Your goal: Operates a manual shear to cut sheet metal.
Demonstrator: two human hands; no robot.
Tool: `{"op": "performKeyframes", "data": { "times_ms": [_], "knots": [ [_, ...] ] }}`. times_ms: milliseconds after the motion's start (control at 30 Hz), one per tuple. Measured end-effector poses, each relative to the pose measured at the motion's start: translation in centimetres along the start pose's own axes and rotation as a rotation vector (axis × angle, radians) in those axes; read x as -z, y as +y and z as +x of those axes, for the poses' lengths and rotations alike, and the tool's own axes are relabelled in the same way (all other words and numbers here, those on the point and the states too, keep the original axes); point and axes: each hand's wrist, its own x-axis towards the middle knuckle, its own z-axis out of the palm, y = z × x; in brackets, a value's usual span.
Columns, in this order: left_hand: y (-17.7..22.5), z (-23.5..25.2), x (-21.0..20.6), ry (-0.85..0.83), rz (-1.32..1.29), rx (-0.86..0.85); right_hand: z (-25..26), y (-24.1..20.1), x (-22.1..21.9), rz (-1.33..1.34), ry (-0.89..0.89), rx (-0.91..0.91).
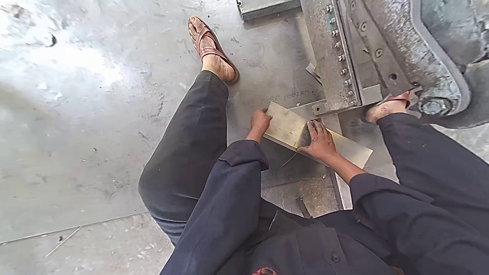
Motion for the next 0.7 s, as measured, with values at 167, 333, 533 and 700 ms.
{"op": "performKeyframes", "data": {
  "times_ms": [167, 333, 533, 700],
  "knots": [
    [0.0, 0.7, 0.4, 0.030, -0.025, 0.068, 0.2, -0.5, 0.4, -0.012, -0.004, -0.010],
    [-0.5, 1.1, 0.1, -0.019, -0.143, 0.098, 0.3, -0.1, -0.1, -0.016, 0.049, 0.002],
    [1.1, -0.6, 2.6, -0.182, -0.300, 0.142, 0.2, 0.3, 1.2, -0.006, 0.105, 0.056],
    [0.3, -2.2, 5.1, -0.439, -0.298, 0.039, 0.2, 1.7, 4.4, 0.194, 0.075, -0.126]
  ]
}}
